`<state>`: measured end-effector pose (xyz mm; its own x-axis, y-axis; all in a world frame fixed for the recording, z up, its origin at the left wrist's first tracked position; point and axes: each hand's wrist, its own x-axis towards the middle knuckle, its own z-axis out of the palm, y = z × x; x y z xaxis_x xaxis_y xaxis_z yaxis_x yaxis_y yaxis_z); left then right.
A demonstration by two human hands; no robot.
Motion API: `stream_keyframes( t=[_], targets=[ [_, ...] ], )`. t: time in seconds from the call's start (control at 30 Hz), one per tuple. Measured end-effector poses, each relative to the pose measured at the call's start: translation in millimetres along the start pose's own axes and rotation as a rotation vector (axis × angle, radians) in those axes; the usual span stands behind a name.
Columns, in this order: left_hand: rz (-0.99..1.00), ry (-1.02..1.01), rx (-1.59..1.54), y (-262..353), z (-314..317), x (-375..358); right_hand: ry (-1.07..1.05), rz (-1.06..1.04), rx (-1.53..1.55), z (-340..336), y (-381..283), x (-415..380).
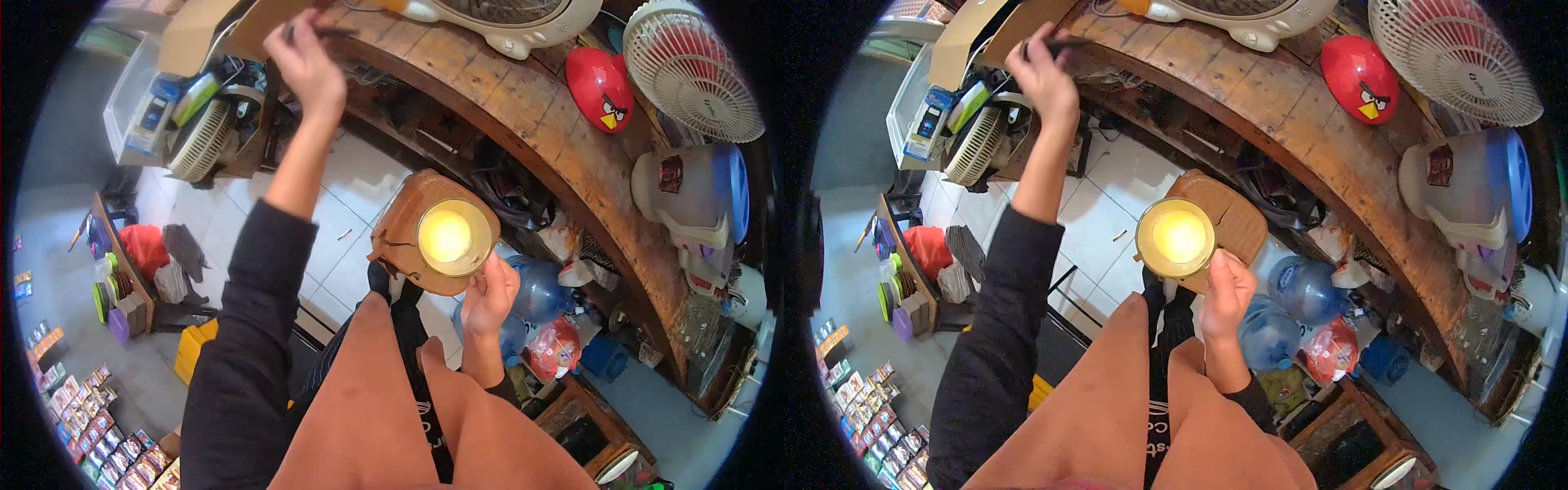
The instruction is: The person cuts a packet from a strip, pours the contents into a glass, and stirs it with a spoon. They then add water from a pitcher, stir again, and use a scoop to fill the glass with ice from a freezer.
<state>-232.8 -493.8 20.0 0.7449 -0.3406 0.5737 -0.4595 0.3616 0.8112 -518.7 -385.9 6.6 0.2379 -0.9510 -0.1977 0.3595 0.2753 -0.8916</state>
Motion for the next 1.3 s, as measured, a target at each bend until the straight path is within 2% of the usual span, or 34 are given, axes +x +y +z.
stream_keyframes(
  t=[0.03,0.07,0.17,0.23,0.27,0.3,0.33,0.4,0.43,0.57,0.63,0.7,0.73,0.83,0.93,1.0,1.03,1.07,1.2,1.27,1.3],
  targets=[
    [-0.106,-0.039,-0.093,12.8,-10.4,-14.6,-0.003,0.005,-0.009,-2.1,-3.2,0.5],
    [-0.257,0.027,-0.271,32.5,-15.4,-30.7,-0.010,-0.016,-0.032,-4.6,-5.5,3.4],
    [-0.575,-0.023,-0.455,45.9,-59.2,-88.3,-0.069,-0.062,-0.058,-6.9,-16.7,10.3],
    [-0.892,-0.002,-0.348,54.0,-92.6,-127.3,-0.082,-0.073,-0.070,4.7,-28.6,9.7],
    [-1.063,0.082,-0.393,60.9,-107.2,-146.6,-0.085,-0.061,-0.073,8.7,-32.4,8.2],
    [-1.151,0.050,-0.392,63.3,-125.6,-166.1,-0.048,-0.012,-0.072,11.2,-35.8,7.2],
    [-1.232,0.105,-0.388,75.8,-133.9,-178.2,-0.009,0.032,-0.072,12.0,-38.3,7.8],
    [-1.265,0.093,-0.220,104.5,-132.3,-190.9,-0.068,0.019,-0.050,3.8,-32.2,9.1],
    [-1.277,0.088,-0.221,111.7,-131.3,-197.5,-0.109,0.025,-0.052,3.0,-31.1,8.6],
    [-0.969,-0.483,-0.076,129.8,-120.4,-209.0,-0.130,0.037,-0.005,9.4,-26.9,2.0],
    [-0.862,-0.598,-0.043,141.2,-110.9,-207.3,-0.169,0.024,0.060,12.3,-26.9,-5.9],
    [-0.650,-0.800,0.068,163.8,-95.1,-194.9,-0.140,-0.018,0.078,23.8,-26.7,-14.1],
    [-0.774,-0.726,-0.066,173.0,-85.5,-195.4,-0.115,-0.060,0.099,27.6,-25.9,-17.0],
    [-0.850,-0.664,-0.222,177.2,-60.8,-191.7,-0.109,-0.133,0.146,27.7,-20.9,-12.6],
    [-0.764,-0.740,-0.151,171.1,-32.4,-179.0,-0.052,-0.272,0.067,22.3,-20.8,6.9],
    [-0.698,-0.702,-0.230,164.8,-6.2,-174.1,0.004,-0.361,0.027,20.2,-30.5,26.8],
    [-0.566,-0.712,-0.211,155.6,7.0,-170.8,-0.009,-0.405,0.024,18.1,-36.7,38.8],
    [-0.534,-0.696,-0.209,153.9,20.8,-166.2,0.004,-0.457,-0.048,16.6,-43.3,52.8],
    [-0.561,-0.719,-0.210,127.0,75.2,-151.9,0.017,-0.527,0.018,12.0,-53.3,107.4],
    [-0.475,-0.715,-0.134,106.0,95.7,-150.8,0.028,-0.561,0.008,7.7,-49.6,127.6],
    [-0.540,-0.707,-0.213,97.4,103.6,-149.8,0.034,-0.558,0.056,8.3,-47.4,134.9]
  ],
)
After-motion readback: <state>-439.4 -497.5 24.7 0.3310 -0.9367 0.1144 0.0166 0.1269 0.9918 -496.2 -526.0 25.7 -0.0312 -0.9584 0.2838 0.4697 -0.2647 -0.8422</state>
